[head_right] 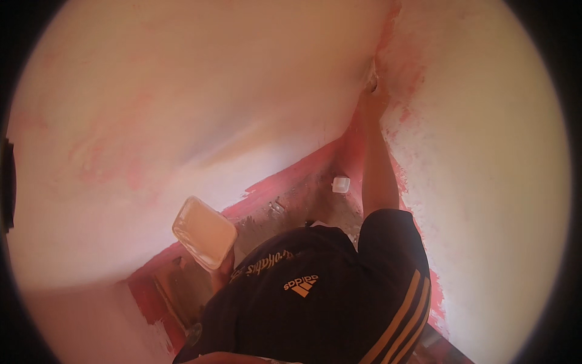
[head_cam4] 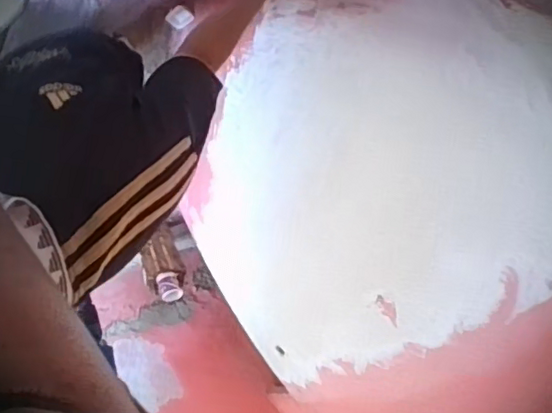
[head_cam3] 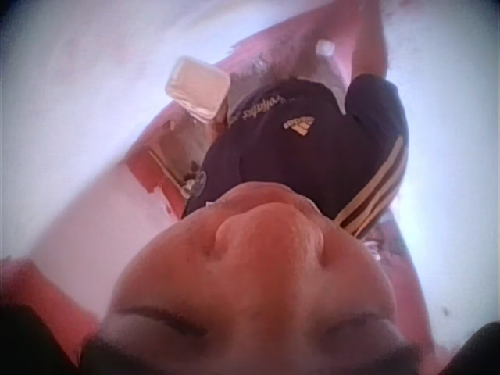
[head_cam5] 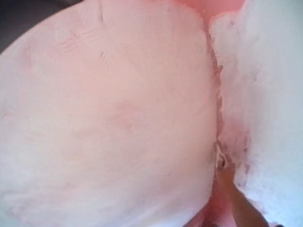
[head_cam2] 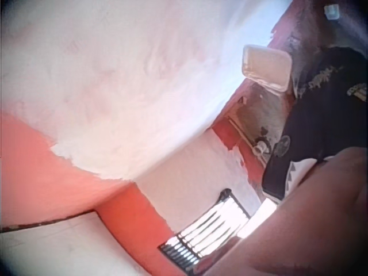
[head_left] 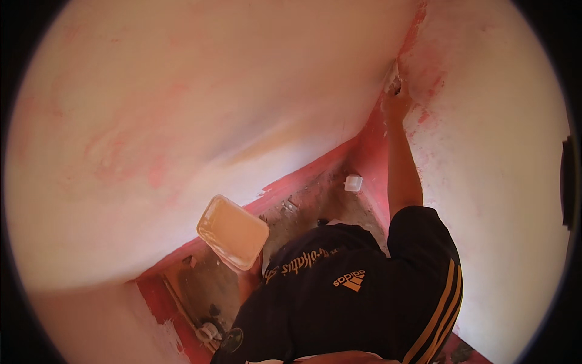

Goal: The person applies a white plaster or filler material to a pink-painted wall and ceiling using a putty knife. They hold a small container of the material in one hand while spreading it across the surfaces with the other.

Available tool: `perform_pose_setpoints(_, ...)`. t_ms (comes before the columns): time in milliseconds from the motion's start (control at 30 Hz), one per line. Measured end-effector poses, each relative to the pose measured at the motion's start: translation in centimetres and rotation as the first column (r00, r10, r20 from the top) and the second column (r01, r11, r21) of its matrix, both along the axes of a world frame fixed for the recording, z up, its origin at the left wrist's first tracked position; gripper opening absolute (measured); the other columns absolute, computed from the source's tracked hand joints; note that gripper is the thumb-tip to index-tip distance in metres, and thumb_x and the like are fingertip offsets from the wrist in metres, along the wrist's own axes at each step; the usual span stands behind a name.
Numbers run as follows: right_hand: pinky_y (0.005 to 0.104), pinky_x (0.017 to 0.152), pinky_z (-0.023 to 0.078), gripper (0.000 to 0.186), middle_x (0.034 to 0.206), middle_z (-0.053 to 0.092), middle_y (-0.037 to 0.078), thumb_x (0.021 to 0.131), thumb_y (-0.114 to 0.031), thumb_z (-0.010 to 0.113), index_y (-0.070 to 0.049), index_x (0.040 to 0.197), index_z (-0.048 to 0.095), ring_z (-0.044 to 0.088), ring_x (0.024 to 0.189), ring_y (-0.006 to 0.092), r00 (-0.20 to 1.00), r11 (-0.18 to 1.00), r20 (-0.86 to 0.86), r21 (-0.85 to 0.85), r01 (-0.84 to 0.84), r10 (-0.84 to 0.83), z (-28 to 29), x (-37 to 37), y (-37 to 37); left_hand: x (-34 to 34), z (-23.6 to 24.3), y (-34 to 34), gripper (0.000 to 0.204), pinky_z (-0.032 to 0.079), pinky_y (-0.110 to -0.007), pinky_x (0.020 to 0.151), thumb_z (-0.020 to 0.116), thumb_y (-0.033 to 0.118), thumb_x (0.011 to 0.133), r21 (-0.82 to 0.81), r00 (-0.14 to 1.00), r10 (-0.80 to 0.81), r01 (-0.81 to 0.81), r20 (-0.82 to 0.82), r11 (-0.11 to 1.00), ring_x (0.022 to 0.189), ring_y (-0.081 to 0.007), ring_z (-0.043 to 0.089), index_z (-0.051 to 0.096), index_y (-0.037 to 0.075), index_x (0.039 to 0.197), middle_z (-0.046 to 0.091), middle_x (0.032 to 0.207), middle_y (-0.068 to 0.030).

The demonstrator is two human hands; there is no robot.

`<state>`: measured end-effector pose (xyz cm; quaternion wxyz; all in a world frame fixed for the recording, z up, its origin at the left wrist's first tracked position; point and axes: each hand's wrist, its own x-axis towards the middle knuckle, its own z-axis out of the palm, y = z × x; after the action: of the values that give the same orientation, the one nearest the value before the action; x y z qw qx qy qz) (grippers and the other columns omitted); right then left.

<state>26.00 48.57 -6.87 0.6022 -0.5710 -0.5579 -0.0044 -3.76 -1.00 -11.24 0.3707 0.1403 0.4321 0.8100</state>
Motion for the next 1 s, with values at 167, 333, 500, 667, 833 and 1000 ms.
perform_pose_setpoints(167,0.0419,0.064,0.051,0.011,0.074,0.062,0.019,0.092,-0.014,0.062,-0.003,0.095,0.060,0.065,0.068,0.0330,0.993,0.995,0.115,-0.096,-0.021,0.032,-2.0,-4.6,-2.0,3.2,-1.1,3.9,0.054,0.051,-0.041,0.097,0.046,0.054,0.100,0.002,0.998,-0.026,0.026,0.060,1.000,0.116,-0.0213,0.059,0.051,0.015,0.136,0.060,0.128,-0.0013)
perform_pose_setpoints(333,0.0370,0.068,0.053,0.009,0.086,0.062,0.015,0.091,-0.008,0.065,-0.003,0.093,0.058,0.065,0.076,0.0287,0.815,0.820,0.102,-0.004,-0.573,0.570,-5.4,-15.1,-14.1,3.0,-1.2,4.6,0.054,0.051,-0.041,0.097,0.048,0.054,0.099,-0.002,0.994,-0.034,0.034,0.105,0.999,0.116,-0.0216,0.059,0.051,0.015,0.136,0.060,0.127,-0.0014)
perform_pose_setpoints(500,0.0366,0.072,0.052,0.008,0.086,0.063,0.011,0.094,-0.010,0.063,-0.004,0.096,0.058,0.064,0.078,0.0235,0.843,0.843,-0.013,-0.003,-0.539,0.538,-6.1,-11.8,-14.5,1.7,-1.1,4.6,0.054,0.051,-0.041,0.097,0.049,0.054,0.099,0.010,0.992,-0.035,0.034,0.124,0.999,0.116,-0.0219,0.059,0.051,0.015,0.135,0.060,0.127,-0.0014)
perform_pose_setpoints(667,0.0320,0.062,0.049,0.014,0.081,0.064,0.009,0.095,-0.012,0.062,-0.001,0.087,0.058,0.060,0.070,0.0151,0.939,0.945,-0.241,-0.153,-0.288,0.247,-5.8,-3.1,-4.7,1.2,-1.8,4.4,0.054,0.051,-0.042,0.097,0.050,0.053,0.098,0.033,0.988,-0.025,0.020,0.152,0.999,0.116,-0.0222,0.059,0.052,0.015,0.135,0.060,0.127,-0.0015)
perform_pose_setpoints(833,0.0417,0.061,0.050,0.019,0.078,0.062,0.017,0.090,-0.018,0.068,0.000,0.086,0.061,0.064,0.068,0.0311,0.953,0.961,0.123,-0.057,-0.271,0.277,-4.2,-7.5,-7.5,0.0,-2.2,0.3,0.053,0.051,-0.042,0.096,0.052,0.053,0.098,0.062,0.987,-0.004,-0.006,0.159,0.998,0.116,-0.0225,0.059,0.052,0.015,0.135,0.060,0.126,-0.0016)
perform_pose_setpoints(1000,0.0383,0.066,0.052,0.012,0.083,0.063,0.011,0.079,0.002,0.067,-0.006,0.085,0.061,0.064,0.074,0.0312,0.575,0.595,-0.177,0.093,-0.798,0.799,1.3,-27.4,-31.3,-6.3,0.0,-10.3,0.053,0.051,-0.042,0.096,0.053,0.053,0.097,0.104,0.983,0.025,-0.044,0.180,0.994,0.116,-0.0228,0.059,0.053,0.014,0.134,0.061,0.126,-0.0017)
